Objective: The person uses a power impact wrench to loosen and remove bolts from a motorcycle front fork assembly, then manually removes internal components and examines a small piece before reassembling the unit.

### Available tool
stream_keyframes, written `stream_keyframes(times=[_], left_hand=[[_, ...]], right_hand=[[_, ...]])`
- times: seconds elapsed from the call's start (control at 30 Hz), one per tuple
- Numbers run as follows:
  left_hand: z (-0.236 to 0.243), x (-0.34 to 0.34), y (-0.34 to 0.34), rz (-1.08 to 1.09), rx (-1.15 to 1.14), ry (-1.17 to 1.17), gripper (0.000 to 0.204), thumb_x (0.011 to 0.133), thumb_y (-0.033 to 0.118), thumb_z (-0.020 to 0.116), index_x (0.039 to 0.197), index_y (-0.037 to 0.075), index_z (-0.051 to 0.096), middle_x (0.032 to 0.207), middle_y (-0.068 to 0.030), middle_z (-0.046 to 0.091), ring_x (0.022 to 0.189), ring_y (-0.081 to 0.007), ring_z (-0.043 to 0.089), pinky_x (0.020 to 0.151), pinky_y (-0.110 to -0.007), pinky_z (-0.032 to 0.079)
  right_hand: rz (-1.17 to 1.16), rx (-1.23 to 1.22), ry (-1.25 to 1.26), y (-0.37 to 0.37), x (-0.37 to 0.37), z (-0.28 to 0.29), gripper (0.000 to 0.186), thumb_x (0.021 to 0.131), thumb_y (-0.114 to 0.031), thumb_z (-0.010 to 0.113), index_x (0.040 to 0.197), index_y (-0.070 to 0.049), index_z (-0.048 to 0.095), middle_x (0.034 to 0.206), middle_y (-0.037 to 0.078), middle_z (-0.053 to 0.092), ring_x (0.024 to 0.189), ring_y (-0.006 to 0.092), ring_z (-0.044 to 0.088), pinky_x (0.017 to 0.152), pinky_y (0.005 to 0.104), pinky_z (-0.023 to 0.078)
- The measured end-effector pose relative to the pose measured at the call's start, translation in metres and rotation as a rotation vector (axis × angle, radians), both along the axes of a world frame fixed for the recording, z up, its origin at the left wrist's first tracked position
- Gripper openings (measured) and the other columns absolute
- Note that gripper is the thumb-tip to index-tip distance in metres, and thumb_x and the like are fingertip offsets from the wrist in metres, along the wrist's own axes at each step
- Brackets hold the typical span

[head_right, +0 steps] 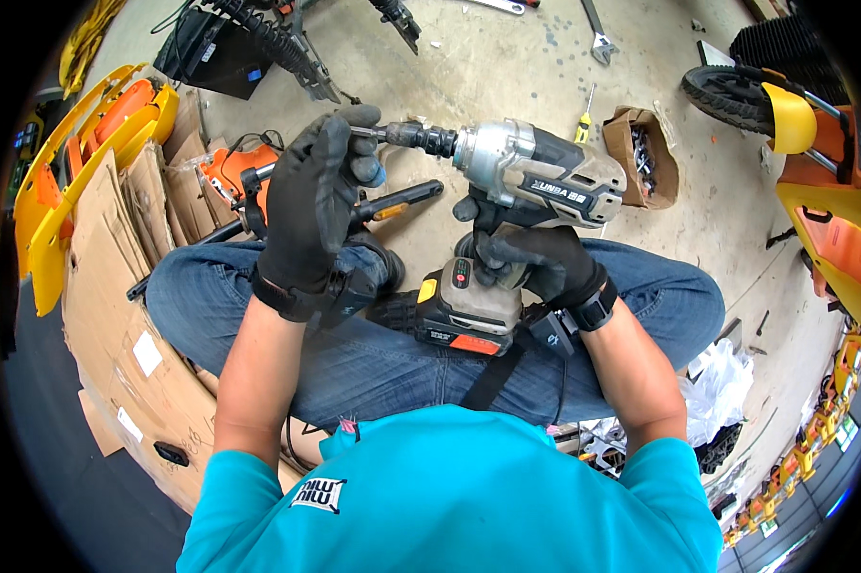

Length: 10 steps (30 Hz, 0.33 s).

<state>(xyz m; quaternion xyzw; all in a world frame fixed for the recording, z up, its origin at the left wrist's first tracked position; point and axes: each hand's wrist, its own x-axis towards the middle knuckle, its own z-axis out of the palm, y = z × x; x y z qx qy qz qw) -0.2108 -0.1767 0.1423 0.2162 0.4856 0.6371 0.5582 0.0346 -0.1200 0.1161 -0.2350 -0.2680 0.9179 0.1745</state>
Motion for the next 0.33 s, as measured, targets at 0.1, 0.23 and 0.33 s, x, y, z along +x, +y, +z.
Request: stream_keyframes(times=[0.1, 0.23, 0.33], left_hand=[[-0.0026, 0.0024, 0.0001, 0.029, -0.01, 0.022, 0.041, 0.099, 0.035, 0.057, 0.117, -0.001, 0.063, 0.084, -0.0009, 0.058, 0.072, -0.0056, 0.055, 0.067, -0.022, 0.05], [-0.006, -0.0009, -0.0002, 0.01, -0.018, 0.0, 0.04, 0.099, 0.035, 0.058, 0.116, 0.0, 0.064, 0.085, -0.001, 0.059, 0.071, -0.0055, 0.055, 0.067, -0.021, 0.051], [-0.0068, -0.0044, 0.0, -0.04, 0.003, -0.006, 0.041, 0.098, 0.036, 0.058, 0.117, 0.0, 0.064, 0.085, -0.0012, 0.059, 0.072, -0.0059, 0.055, 0.067, -0.021, 0.051]], right_hand=[[-0.008, -0.042, 0.024, -0.0011, 0.001, -0.0043, 0.052, 0.081, -0.01, 0.073, 0.127, 0.002, 0.05, 0.094, 0.011, 0.065, 0.092, 0.0231, 0.068, 0.071, 0.0318, 0.055], [-0.044, -0.036, 0.0, -0.0024, -0.0004, -0.0024, 0.051, 0.081, -0.009, 0.072, 0.127, 0.002, 0.051, 0.104, 0.012, 0.063, 0.097, 0.0242, 0.067, 0.074, 0.0342, 0.056], [-0.028, -0.012, -0.027, -0.0013, 0.0015, -0.0022, 0.051, 0.081, -0.008, 0.072, 0.127, 0.002, 0.051, 0.111, 0.012, 0.061, 0.099, 0.0248, 0.067, 0.076, 0.0355, 0.057]])
